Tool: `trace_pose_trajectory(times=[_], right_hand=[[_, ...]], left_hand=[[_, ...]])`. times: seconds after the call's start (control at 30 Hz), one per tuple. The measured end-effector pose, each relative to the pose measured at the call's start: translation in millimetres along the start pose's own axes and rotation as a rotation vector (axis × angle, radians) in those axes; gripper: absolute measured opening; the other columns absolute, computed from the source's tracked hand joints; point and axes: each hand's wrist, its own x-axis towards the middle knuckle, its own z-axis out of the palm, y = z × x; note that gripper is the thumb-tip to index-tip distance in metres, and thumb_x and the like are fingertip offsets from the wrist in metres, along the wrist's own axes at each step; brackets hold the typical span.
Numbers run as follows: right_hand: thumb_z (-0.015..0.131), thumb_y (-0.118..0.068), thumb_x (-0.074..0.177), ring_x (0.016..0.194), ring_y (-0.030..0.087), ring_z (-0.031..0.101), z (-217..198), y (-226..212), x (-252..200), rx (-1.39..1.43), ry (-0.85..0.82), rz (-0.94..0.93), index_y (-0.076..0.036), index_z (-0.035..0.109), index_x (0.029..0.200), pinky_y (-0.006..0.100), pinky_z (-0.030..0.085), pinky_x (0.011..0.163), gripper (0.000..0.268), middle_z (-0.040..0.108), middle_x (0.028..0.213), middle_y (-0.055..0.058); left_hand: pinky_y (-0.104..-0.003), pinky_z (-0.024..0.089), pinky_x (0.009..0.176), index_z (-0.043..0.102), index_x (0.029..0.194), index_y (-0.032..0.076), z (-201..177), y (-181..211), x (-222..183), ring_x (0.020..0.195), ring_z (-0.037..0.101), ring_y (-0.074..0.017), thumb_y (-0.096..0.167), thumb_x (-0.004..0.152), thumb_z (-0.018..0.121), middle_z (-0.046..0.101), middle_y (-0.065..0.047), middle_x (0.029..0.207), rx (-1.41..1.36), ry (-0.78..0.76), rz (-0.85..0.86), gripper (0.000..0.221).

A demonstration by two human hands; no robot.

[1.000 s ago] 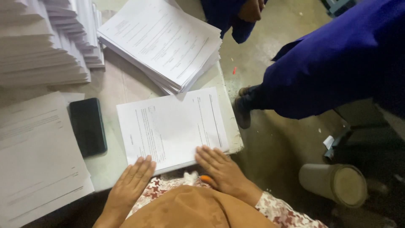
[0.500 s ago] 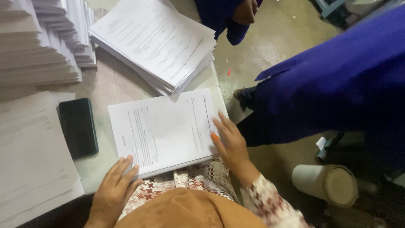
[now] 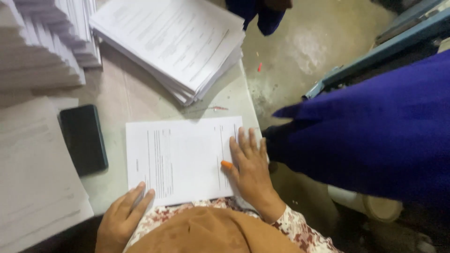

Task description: Sorting and inspecting stacks of printed documents on a production table.

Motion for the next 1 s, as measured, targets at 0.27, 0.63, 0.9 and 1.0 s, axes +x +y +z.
trace_pose_trajectory(times=[0.27, 0.63, 0.9, 1.0], right_hand=[[0.055, -0.034, 0.096, 0.147, 0.027, 0.02, -1, 5, 9, 0.101, -0.111, -0.038, -0.005, 0.029, 0.149, 0.045, 0.017, 0.118, 0.066, 0.026, 0.158, 0.011], [0.059, -0.036, 0.088, 0.072, 0.017, 0.058, -42, 17, -31, 0.411, 0.106, 0.495, -0.01, 0.065, 0.084, 0.032, 0.044, 0.069, 0.027, 0.064, 0.074, 0.004], [0.066, -0.014, 0.086, 0.065, 0.021, 0.068, -19, 25, -54, 1.519, -0.216, 0.969, 0.003, 0.069, 0.095, 0.028, 0.053, 0.058, 0.02, 0.073, 0.083, 0.015], [0.068, 0.002, 0.08, 0.068, 0.03, 0.069, -16, 33, -48, 1.575, -0.093, 0.979, 0.008, 0.068, 0.096, 0.036, 0.058, 0.062, 0.016, 0.073, 0.084, 0.023]], left_hand=[[-0.035, 0.047, 0.092, 0.055, 0.135, 0.019, -3, 2, 7, 0.114, 0.056, -0.0243, 0.019, 0.087, 0.058, 0.051, -0.005, 0.145, 0.046, 0.019, 0.064, 0.048], [-0.041, 0.051, 0.091, 0.053, 0.135, 0.019, -7, -10, 1, 0.12, 0.055, -0.027, 0.063, 0.071, 0.064, 0.05, -0.004, 0.145, -0.029, -0.135, 0.073, 0.078], [-0.039, 0.047, 0.098, 0.052, 0.135, 0.022, 11, -27, -5, 0.123, 0.052, -0.0272, 0.062, 0.079, 0.055, 0.048, 0.001, 0.147, -0.037, -0.122, 0.207, 0.069], [-0.04, 0.045, 0.099, 0.05, 0.137, 0.017, 11, -31, 4, 0.122, 0.052, -0.032, 0.065, 0.081, 0.05, 0.048, -0.005, 0.145, -0.076, -0.09, 0.278, 0.073]])
